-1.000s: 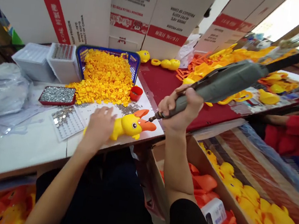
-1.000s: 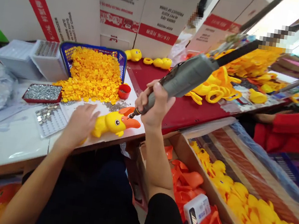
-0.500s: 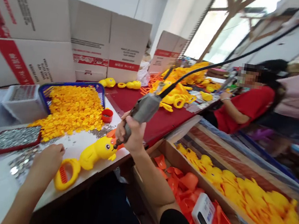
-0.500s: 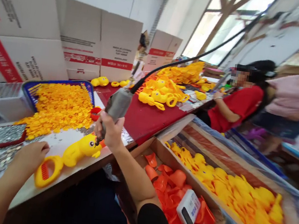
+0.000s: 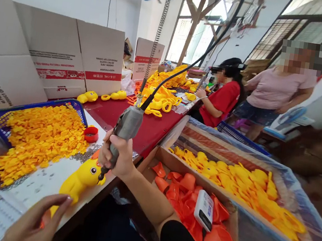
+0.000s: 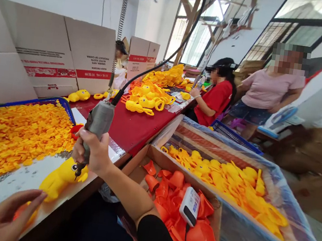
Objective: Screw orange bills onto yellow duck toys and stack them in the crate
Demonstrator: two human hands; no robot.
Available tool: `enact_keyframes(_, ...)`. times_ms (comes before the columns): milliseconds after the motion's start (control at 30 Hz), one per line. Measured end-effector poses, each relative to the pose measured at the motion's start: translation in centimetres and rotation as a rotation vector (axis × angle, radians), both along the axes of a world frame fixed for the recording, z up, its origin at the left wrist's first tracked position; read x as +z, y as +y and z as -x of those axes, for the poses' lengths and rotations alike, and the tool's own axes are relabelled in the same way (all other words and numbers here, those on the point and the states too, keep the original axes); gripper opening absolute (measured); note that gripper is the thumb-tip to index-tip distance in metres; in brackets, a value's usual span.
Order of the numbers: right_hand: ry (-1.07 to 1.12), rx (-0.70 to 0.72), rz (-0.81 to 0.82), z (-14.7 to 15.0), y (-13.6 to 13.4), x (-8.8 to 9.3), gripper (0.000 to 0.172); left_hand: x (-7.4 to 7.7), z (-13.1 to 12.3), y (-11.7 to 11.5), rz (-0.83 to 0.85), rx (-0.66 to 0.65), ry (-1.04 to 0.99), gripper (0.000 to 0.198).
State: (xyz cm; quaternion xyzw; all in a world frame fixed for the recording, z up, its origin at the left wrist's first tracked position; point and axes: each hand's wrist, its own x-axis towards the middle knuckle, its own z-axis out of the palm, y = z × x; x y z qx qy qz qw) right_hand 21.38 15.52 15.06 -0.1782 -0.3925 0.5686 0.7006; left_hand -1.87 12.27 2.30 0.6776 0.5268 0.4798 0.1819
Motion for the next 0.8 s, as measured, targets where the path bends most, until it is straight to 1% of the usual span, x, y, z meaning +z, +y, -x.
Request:
enact_keyframes(100,0.050,0.102,-0.047,0.4,-1.2,0.4,0.033,-0.5,-3.4,-1.8,-0.061,-0.104,-0.114,0.033)
enact_keyframes(200,0.060,0.167,-0.078,0.7,-2.2,0.6,0.034,-1.1,-6.0,-2.6,-0.140,-0.104,-0.257,0.024)
enact_keyframes(300,0.071,0.193,-0.082,0.8,-2.7,0.6,0.035,-1.5,-7.5,-3.2,-0.200,-0.097,-0.362,0.019)
enact_keyframes(433,0.078,0.192,-0.068,0.9,-3.0,0.5,0.034,-1.5,-8.1,-3.7,-0.198,-0.135,-0.420,0.020)
enact_keyframes(500,0.081,0.181,-0.066,0.9,-3.1,0.5,0.033,-1.2,-8.2,-3.9,-0.205,-0.136,-0.436,0.018)
enact_keyframes(600,0.076,0.141,-0.048,0.9,-3.2,0.5,0.034,-0.5,-8.2,-4.3,-0.202,-0.142,-0.434,0.010)
enact_keyframes(700,0.078,0.120,-0.027,1.0,-3.3,0.6,0.035,0.2,-8.3,-4.9,-0.125,-0.114,-0.461,0.005)
enact_keyframes(800,0.083,0.138,-0.029,1.2,-3.4,0.6,0.036,0.4,-8.1,-5.4,-0.043,-0.077,-0.482,0.003)
